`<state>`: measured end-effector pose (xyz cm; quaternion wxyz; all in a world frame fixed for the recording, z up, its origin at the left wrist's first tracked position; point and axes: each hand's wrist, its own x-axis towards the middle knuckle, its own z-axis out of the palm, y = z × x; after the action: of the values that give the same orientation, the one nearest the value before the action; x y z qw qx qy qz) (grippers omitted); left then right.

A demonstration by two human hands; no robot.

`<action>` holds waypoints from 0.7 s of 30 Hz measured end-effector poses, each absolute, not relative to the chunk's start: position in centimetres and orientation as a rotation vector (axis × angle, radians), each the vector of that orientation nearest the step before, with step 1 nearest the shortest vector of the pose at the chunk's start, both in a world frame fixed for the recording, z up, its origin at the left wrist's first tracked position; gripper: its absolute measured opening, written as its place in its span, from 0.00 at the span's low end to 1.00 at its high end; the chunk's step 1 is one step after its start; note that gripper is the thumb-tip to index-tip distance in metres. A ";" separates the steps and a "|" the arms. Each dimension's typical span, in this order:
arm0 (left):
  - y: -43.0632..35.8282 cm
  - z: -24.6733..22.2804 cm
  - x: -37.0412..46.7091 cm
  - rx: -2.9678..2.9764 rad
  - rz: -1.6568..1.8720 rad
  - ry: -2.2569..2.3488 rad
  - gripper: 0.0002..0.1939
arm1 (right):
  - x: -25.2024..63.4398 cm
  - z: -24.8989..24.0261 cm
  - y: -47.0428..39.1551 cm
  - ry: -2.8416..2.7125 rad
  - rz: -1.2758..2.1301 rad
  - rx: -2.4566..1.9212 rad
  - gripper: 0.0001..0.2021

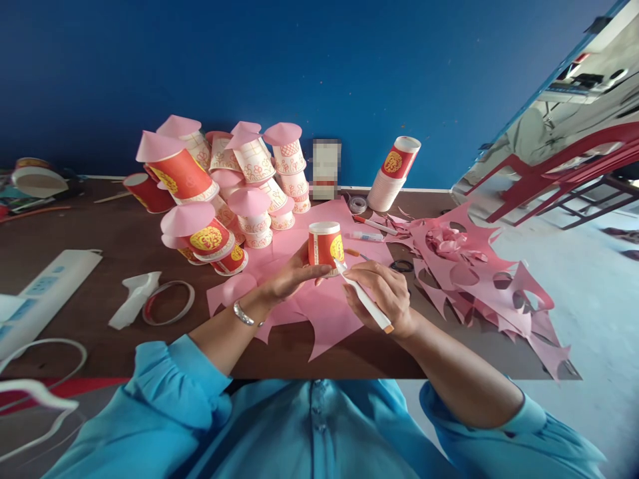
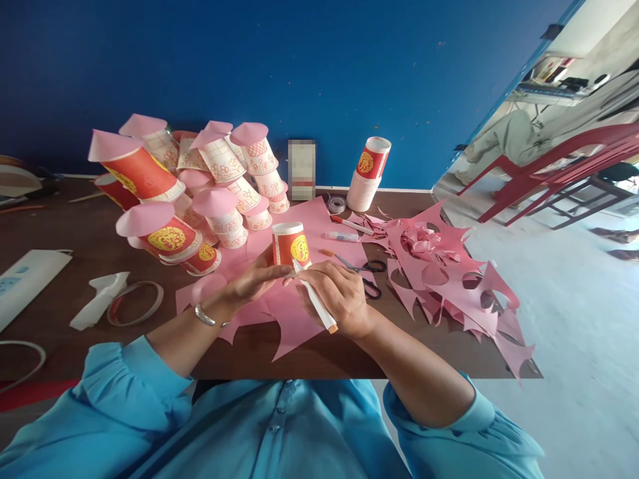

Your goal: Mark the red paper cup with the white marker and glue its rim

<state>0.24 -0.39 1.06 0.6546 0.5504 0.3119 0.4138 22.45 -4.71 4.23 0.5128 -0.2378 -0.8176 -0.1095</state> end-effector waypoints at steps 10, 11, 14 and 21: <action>-0.8 2.3 0.9 1.488 1.010 1.011 0.35 | 22.5 4.1 -4.7 -1.934 -0.235 -0.550 0.09; -0.7 2.2 1.0 1.506 1.037 1.029 0.35 | 22.5 4.1 -4.7 -1.934 -0.231 -0.552 0.10; -0.5 1.9 1.0 1.520 1.085 1.040 0.36 | 22.5 4.0 -4.7 -1.936 -0.233 -0.558 0.10; -0.7 2.3 0.6 1.425 1.006 0.898 0.30 | 22.5 4.2 -4.7 -1.916 -0.229 -0.574 0.08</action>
<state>0.55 -0.68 2.31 0.5564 0.6035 0.3805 0.4260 22.54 -4.73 4.16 0.5348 -0.2409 -0.8042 -0.0960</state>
